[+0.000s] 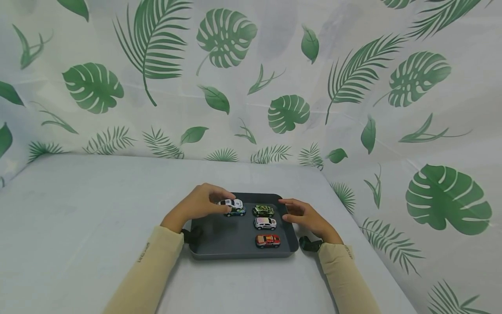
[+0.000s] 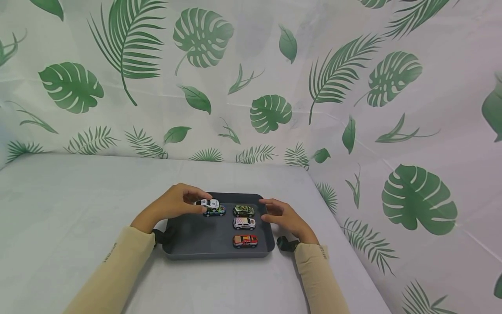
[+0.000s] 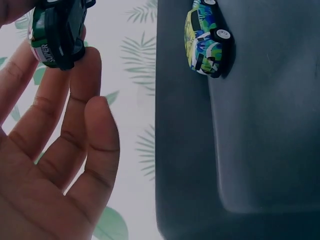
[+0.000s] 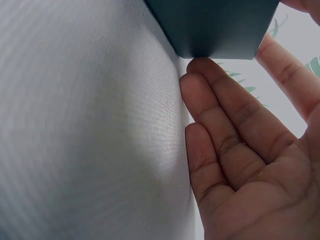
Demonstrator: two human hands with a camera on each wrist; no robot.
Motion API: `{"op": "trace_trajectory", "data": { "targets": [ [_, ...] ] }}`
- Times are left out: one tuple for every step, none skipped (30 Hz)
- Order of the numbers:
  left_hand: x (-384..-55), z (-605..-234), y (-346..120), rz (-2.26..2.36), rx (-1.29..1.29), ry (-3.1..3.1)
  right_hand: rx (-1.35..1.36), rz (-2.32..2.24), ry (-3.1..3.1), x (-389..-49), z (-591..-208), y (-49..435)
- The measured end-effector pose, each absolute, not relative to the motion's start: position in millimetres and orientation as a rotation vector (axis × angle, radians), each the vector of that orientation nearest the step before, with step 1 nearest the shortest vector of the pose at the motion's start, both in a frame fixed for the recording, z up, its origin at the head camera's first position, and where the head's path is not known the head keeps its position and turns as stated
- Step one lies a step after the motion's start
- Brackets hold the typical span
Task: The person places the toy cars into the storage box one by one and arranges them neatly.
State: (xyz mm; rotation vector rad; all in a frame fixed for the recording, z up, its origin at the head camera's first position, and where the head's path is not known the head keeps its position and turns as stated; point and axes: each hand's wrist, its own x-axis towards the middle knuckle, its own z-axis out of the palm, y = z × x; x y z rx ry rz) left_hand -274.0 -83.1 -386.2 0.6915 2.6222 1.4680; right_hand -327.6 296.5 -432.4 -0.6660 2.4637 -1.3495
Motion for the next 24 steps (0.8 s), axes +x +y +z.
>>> {"op": "trace_trajectory", "data": {
  "targets": [
    [-275, -387, -82, 1.462, 0.69, 2.629, -0.667, -1.351, 2.462, -327, -433, 297],
    [-275, -387, -81, 1.45, 0.695, 2.641, -0.666, -1.351, 2.462, -327, -433, 297],
    [-275, -387, -80, 1.441, 0.692, 2.651, -0.667, -1.353, 2.459, -327, -433, 297],
    [-276, -387, -78, 1.428, 0.696, 2.665, -0.668, -1.354, 2.457, -327, -433, 297],
    [-276, -388, -77, 1.424, 0.684, 2.669, -0.675, -1.353, 2.455, -328, -433, 297],
    [-276, -388, -76, 1.414, 0.684, 2.677, -0.677, -1.353, 2.455, -328, -433, 298],
    [-276, -388, -75, 1.407, 0.677, 2.68, -0.678, -1.353, 2.455, -328, -433, 298],
    [-277, -389, -74, 1.403, 0.677, 2.681, -0.678, -1.352, 2.455, -328, -433, 298],
    [-277, -389, -72, 1.402, 0.672, 2.68, -0.677, -1.354, 2.453, -328, -433, 298],
    [-277, -389, -71, 1.398, 0.676, 2.681, -0.676, -1.354, 2.454, -329, -433, 298],
    [-277, -389, -71, 1.396, 0.678, 2.679, -0.676, -1.355, 2.454, -329, -433, 298],
    [-277, -389, -70, 1.389, 0.687, 2.682, -0.676, -1.355, 2.454, -329, -433, 298],
    [-278, -390, -69, 1.385, 0.684, 2.682, -0.674, -1.355, 2.456, -329, -433, 297],
    [-278, -390, -69, 1.377, 0.681, 2.687, -0.674, -1.354, 2.457, -329, -434, 297],
    [-278, -390, -68, 1.368, 0.677, 2.693, -0.675, -1.353, 2.458, -329, -433, 297],
    [-278, -391, -67, 1.355, 0.67, 2.701, -0.678, -1.352, 2.46, -329, -433, 297],
    [-278, -391, -66, 1.342, 0.662, 2.708, -0.679, -1.351, 2.46, -329, -433, 297],
    [-278, -392, -65, 1.329, 0.648, 2.711, -0.681, -1.351, 2.46, -330, -433, 297],
    [-279, -393, -64, 1.311, 0.641, 2.72, -0.681, -1.353, 2.458, -330, -434, 297],
    [-279, -394, -62, 1.297, 0.632, 2.726, -0.683, -1.356, 2.456, -330, -434, 298],
    [-279, -396, -61, 1.286, 0.621, 2.73, -0.684, -1.36, 2.452, -330, -434, 298],
    [-279, -397, -60, 1.272, 0.607, 2.735, -0.684, -1.363, 2.45, -330, -434, 298],
    [-279, -398, -59, 1.263, 0.598, 2.737, -0.685, -1.365, 2.447, -330, -435, 298],
    [-279, -399, -58, 1.255, 0.586, 2.742, -0.686, -1.368, 2.444, -330, -435, 298]
  ]
}}
